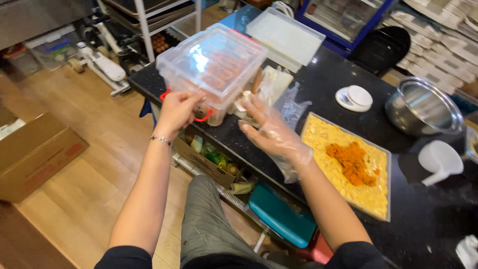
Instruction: The person scoops an orange filling from a plastic container and spreads it evenly over a yellow base in a rectangular baking pan using their gloved hand.
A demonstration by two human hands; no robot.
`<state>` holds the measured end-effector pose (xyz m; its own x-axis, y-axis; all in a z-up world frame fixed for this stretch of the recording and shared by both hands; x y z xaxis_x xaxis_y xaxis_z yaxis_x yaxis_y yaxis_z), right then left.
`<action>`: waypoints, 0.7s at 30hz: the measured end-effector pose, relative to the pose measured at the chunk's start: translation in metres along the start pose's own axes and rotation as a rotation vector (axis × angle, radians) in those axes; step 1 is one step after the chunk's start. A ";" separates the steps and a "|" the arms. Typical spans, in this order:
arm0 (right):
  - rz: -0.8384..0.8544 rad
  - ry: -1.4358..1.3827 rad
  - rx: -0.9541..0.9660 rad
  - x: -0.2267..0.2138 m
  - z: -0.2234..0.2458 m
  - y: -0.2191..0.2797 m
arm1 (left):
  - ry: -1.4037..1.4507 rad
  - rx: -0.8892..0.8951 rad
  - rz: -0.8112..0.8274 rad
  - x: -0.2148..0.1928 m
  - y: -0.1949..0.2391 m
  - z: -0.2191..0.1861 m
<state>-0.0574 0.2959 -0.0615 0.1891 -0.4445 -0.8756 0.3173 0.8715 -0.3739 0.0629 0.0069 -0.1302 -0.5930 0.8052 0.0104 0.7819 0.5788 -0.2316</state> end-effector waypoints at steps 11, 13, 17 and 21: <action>-0.095 -0.125 0.828 -0.102 -0.050 0.176 | -0.400 0.090 -0.501 0.041 0.046 -0.038; -0.101 -0.078 0.842 -0.117 -0.051 0.197 | -0.388 0.015 -0.523 0.036 0.029 -0.013; -0.187 -0.104 0.982 -0.148 -0.019 0.218 | -0.281 -0.141 -0.635 0.026 0.009 0.021; -0.222 -0.051 0.930 -0.141 -0.061 0.250 | -0.057 -0.256 -0.619 0.033 0.011 0.003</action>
<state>-0.0614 0.5887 -0.0506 0.0690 -0.6078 -0.7911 0.9577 0.2625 -0.1181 0.0517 0.0396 -0.1359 -0.9502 0.3113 0.0139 0.3116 0.9494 0.0390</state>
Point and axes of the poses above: each hand's wrist, its own y-axis away from the middle knuckle, its own x-axis out of the palm, z = x × y, the point moved 1 cm from there along -y, towards the middle knuckle, and after that the axes turned 10 degrees about x, right-handed, at the moved point
